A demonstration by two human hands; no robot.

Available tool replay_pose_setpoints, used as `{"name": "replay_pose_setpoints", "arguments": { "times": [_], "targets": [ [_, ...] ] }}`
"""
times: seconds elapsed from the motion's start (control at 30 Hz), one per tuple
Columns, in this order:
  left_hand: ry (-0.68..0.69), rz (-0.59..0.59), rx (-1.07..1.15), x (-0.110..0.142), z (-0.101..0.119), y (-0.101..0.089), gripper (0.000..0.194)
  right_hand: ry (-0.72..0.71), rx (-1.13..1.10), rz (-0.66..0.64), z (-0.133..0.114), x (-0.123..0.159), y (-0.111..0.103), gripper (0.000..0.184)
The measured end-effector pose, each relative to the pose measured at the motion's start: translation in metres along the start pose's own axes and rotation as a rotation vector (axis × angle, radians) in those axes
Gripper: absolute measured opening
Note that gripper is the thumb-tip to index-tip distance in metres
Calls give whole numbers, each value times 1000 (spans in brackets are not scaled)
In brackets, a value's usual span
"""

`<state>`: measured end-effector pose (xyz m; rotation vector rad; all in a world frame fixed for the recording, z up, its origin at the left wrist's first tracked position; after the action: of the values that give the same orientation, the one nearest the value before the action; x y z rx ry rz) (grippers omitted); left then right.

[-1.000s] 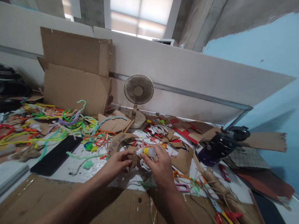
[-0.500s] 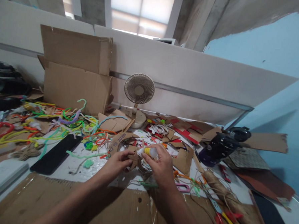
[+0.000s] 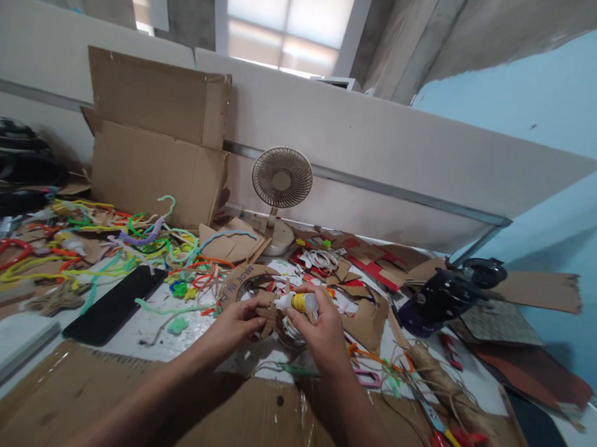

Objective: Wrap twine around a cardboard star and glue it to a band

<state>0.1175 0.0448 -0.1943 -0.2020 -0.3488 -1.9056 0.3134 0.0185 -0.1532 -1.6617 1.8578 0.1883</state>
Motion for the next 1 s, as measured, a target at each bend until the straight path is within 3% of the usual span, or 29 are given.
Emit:
{"name": "replay_pose_setpoints", "arguments": {
  "times": [0.13,0.77,1.0],
  "targets": [
    [4,-26,12,1,-1,2,38,57,-80,0,4,0,-3,40],
    [-51,-62,31,1,-3,9,37,-76,91,19,0,-3,-3,28],
    [-12,-86,-2,0,-12,10,37,-80,117,49,11,3,-4,31]
  ]
}}
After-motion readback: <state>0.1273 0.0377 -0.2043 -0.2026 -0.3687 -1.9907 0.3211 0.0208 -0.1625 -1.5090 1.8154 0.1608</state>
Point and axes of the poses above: each hand's wrist, its own x-axis away from the middle knuckle, its own y-axis out of the palm, z = x × y, the point moved 2 cm from there along -x, towards the middle knuckle, and after that the axes turned 11 degrees about -y, right-handed, at the moved point
